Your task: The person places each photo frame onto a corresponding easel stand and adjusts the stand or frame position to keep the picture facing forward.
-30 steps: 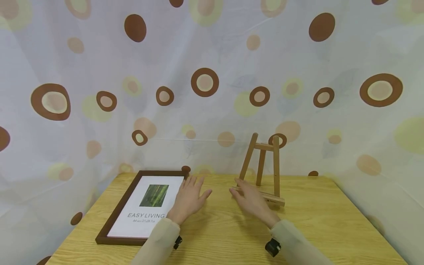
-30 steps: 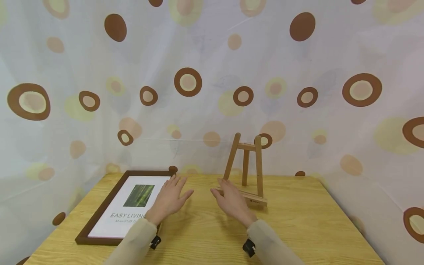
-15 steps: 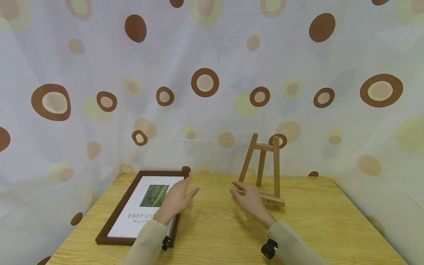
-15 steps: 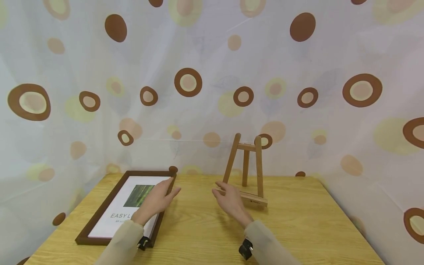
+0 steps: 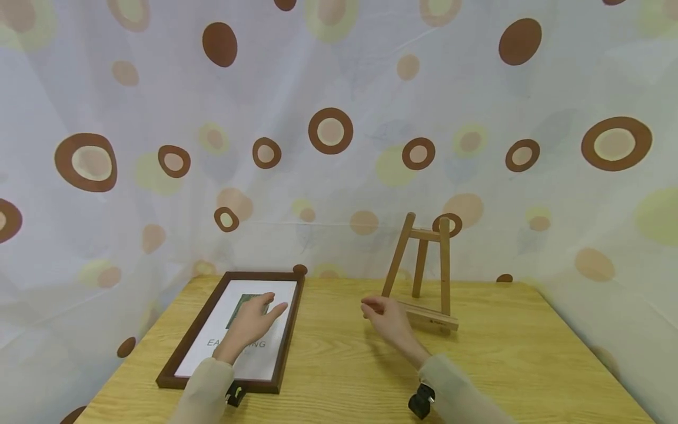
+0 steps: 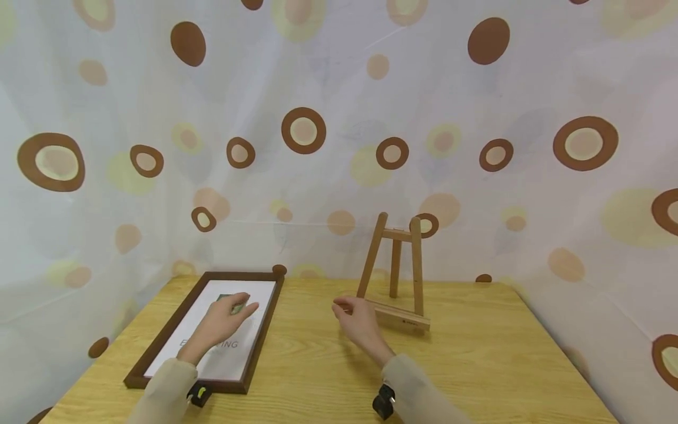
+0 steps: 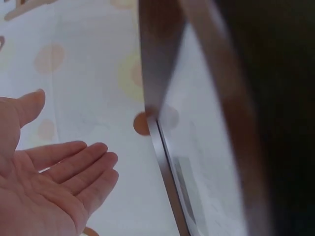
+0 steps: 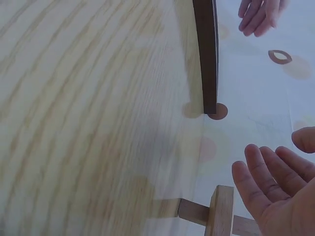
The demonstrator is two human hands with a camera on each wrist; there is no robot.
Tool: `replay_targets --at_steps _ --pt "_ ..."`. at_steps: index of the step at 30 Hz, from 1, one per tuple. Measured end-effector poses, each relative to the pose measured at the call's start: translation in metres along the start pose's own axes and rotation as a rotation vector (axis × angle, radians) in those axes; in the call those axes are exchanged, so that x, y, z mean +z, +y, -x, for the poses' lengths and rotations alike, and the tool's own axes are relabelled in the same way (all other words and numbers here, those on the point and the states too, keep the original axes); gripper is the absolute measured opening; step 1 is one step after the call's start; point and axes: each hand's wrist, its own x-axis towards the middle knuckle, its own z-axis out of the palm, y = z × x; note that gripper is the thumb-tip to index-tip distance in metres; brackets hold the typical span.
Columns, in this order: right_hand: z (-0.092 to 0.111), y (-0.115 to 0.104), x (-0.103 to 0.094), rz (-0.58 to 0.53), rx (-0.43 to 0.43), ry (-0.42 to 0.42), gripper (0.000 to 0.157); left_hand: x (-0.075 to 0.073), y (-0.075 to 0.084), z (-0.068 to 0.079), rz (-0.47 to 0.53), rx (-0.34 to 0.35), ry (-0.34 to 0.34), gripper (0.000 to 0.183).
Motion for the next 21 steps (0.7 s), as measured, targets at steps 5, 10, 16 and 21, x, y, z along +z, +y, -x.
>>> replay_targets --at_steps 5,10,16,21 --pt "-0.001 0.000 0.007 -0.071 0.028 0.007 0.021 -0.014 -0.019 0.006 0.012 0.014 -0.006 0.048" --pt "-0.002 -0.001 0.013 -0.333 0.122 -0.069 0.030 -0.028 -0.036 0.011 0.036 -0.007 0.025 0.041" --pt "-0.001 -0.004 0.020 -0.444 0.173 -0.144 0.036 -0.046 -0.059 0.012 0.062 -0.096 0.045 0.044" --pt "0.005 -0.011 0.029 -0.435 0.136 -0.199 0.035 -0.062 -0.085 0.019 0.092 -0.168 0.041 0.045"
